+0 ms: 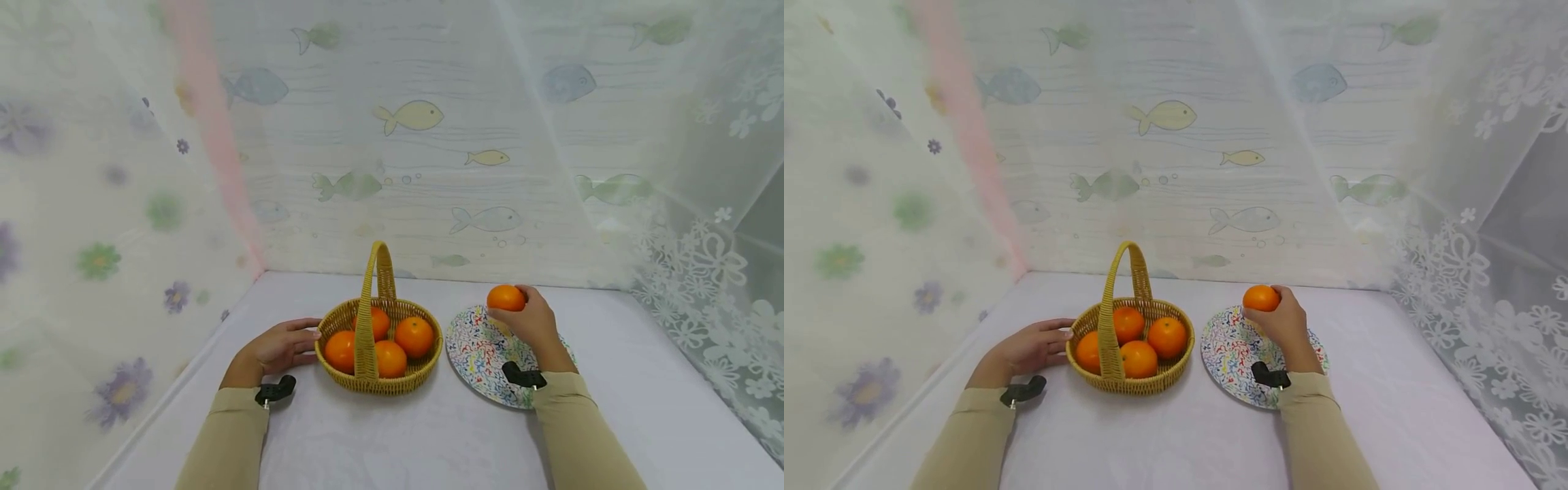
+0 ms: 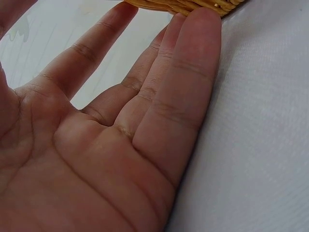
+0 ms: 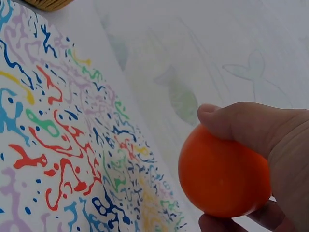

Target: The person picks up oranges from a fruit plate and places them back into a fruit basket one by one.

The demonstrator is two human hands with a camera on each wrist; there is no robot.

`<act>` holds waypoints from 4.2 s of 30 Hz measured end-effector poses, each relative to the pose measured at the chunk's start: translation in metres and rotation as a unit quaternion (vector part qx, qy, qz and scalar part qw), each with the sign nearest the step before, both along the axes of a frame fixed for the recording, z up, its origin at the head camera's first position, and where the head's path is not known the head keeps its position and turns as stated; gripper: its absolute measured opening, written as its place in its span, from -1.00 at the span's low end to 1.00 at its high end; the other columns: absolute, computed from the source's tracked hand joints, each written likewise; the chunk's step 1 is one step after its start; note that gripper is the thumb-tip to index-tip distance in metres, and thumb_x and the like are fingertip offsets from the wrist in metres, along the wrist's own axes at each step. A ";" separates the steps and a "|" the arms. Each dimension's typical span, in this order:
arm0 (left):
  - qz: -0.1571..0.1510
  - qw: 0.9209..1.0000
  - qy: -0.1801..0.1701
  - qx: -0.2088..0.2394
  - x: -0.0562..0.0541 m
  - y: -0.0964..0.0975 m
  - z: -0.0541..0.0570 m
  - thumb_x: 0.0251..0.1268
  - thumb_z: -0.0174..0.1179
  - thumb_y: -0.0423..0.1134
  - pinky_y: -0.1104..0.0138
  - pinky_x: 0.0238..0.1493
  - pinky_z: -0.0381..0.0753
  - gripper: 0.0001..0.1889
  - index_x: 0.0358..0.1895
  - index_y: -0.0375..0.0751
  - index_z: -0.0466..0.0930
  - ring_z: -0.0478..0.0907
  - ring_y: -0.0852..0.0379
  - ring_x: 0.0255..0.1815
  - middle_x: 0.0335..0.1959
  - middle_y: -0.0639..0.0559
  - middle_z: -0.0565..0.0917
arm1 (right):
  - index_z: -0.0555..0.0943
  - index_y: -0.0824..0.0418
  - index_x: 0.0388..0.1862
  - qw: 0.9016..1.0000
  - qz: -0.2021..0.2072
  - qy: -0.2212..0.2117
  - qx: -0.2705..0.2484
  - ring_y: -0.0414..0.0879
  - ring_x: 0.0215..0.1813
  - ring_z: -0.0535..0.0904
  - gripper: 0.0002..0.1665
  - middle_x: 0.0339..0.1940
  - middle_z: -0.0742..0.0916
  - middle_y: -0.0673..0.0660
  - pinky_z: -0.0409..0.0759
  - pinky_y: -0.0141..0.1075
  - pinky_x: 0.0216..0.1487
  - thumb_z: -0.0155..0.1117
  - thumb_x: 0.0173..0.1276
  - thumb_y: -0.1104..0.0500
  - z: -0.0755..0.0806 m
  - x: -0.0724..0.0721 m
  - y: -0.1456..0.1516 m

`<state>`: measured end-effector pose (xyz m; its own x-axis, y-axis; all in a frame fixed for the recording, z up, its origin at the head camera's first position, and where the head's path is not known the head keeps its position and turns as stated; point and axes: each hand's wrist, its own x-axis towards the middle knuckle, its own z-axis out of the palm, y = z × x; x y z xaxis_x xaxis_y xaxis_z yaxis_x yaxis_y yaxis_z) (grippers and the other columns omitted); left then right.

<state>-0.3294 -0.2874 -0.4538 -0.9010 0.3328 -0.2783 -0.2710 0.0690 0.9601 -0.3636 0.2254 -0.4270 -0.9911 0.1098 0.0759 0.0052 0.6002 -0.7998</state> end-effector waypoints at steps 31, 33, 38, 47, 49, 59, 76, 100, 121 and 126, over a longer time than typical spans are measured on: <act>-0.005 1.000 0.000 0.017 -0.001 -0.004 -0.002 0.53 0.21 -0.21 0.14 0.21 0.70 -0.36 0.56 -0.28 0.24 0.70 0.09 0.14 0.22 0.00 0.68 | 0.26 0.21 0.59 0.998 0.051 0.036 0.012 0.30 0.28 0.49 0.14 0.43 0.41 0.38 0.64 0.16 0.23 0.58 0.19 -0.21 0.029 0.009 -0.034; -0.007 1.000 0.001 0.020 -0.002 -0.004 -0.002 0.54 0.21 -0.21 0.14 0.21 0.70 -0.36 0.56 -0.29 0.23 0.71 0.09 0.14 0.21 -0.01 0.68 | 0.26 0.21 0.59 0.998 0.056 0.035 0.015 0.30 0.28 0.49 0.14 0.43 0.41 0.38 0.65 0.15 0.21 0.58 0.19 -0.21 0.030 0.010 -0.036; -0.005 1.000 -0.001 0.023 -0.001 -0.003 -0.002 0.53 0.22 -0.21 0.14 0.20 0.70 -0.35 0.56 -0.30 0.22 0.71 0.09 0.13 0.20 -0.01 0.69 | 0.28 0.17 0.59 0.997 0.063 0.031 0.029 0.28 0.25 0.50 0.12 0.40 0.44 0.36 0.65 0.13 0.18 0.57 0.19 -0.22 0.033 0.013 -0.042; -0.007 1.000 0.000 0.019 -0.001 -0.001 -0.001 0.53 0.21 -0.20 0.13 0.22 0.69 -0.35 0.56 -0.30 0.22 0.70 0.09 0.14 0.23 -0.02 0.67 | 0.29 0.13 0.60 0.995 0.088 0.041 0.022 0.24 0.25 0.54 0.14 0.44 0.49 0.29 0.70 0.06 0.11 0.58 0.17 -0.25 0.037 0.016 -0.053; -0.005 1.000 0.000 0.018 -0.001 -0.002 -0.001 0.54 0.21 -0.20 0.13 0.22 0.70 -0.36 0.56 -0.29 0.23 0.70 0.09 0.14 0.23 -0.01 0.67 | 0.29 0.09 0.59 0.995 0.091 0.041 0.013 0.21 0.26 0.56 0.14 0.45 0.50 0.24 0.72 0.03 0.09 0.59 0.15 -0.28 0.038 0.017 -0.056; -0.005 1.000 -0.001 0.017 0.000 -0.002 -0.002 0.55 0.20 -0.20 0.13 0.22 0.69 -0.37 0.55 -0.29 0.24 0.69 0.08 0.15 0.24 -0.01 0.66 | 0.43 0.04 0.48 0.991 0.117 0.068 0.004 0.12 0.28 0.60 0.03 0.39 0.62 0.10 0.75 -0.03 0.07 0.61 0.11 -0.30 0.038 0.029 -0.081; -0.002 1.000 -0.003 0.014 -0.002 -0.003 -0.004 0.54 0.21 -0.19 0.13 0.22 0.69 -0.34 0.57 -0.29 0.20 0.70 0.08 0.14 0.23 -0.01 0.67 | 0.45 0.18 0.49 0.969 0.184 0.159 -0.032 0.07 0.34 0.62 -0.09 0.36 0.63 0.10 0.69 -0.11 0.21 0.62 0.22 -0.03 0.027 0.040 -0.124; -0.004 1.000 -0.007 0.014 -0.002 -0.004 -0.003 0.54 0.21 -0.19 0.14 0.22 0.69 -0.33 0.58 -0.28 0.20 0.70 0.07 0.14 0.24 0.00 0.67 | 0.46 -0.09 0.51 0.954 0.235 0.182 0.034 -0.04 0.41 0.56 -0.16 0.40 0.63 -0.05 0.59 -0.02 0.36 0.56 0.27 -0.06 0.024 0.051 -0.145; -0.010 1.000 -0.003 0.009 -0.002 -0.003 -0.001 0.53 0.22 -0.18 0.13 0.23 0.69 -0.33 0.57 -0.30 0.20 0.69 0.08 0.15 0.26 -0.02 0.65 | 0.39 -0.01 0.53 0.951 0.251 0.172 0.048 -0.03 0.36 0.59 -0.13 0.39 0.63 0.00 0.63 -0.01 0.33 0.55 0.30 -0.04 0.018 0.060 -0.160; -0.009 1.000 -0.003 0.006 -0.001 -0.002 0.002 0.53 0.23 -0.17 0.13 0.23 0.69 -0.32 0.57 -0.31 0.20 0.70 0.09 0.14 0.25 -0.01 0.66 | 0.39 -0.04 0.54 0.950 0.255 0.175 0.038 -0.03 0.40 0.57 -0.14 0.41 0.62 -0.01 0.62 -0.01 0.33 0.53 0.32 -0.03 0.016 0.060 -0.160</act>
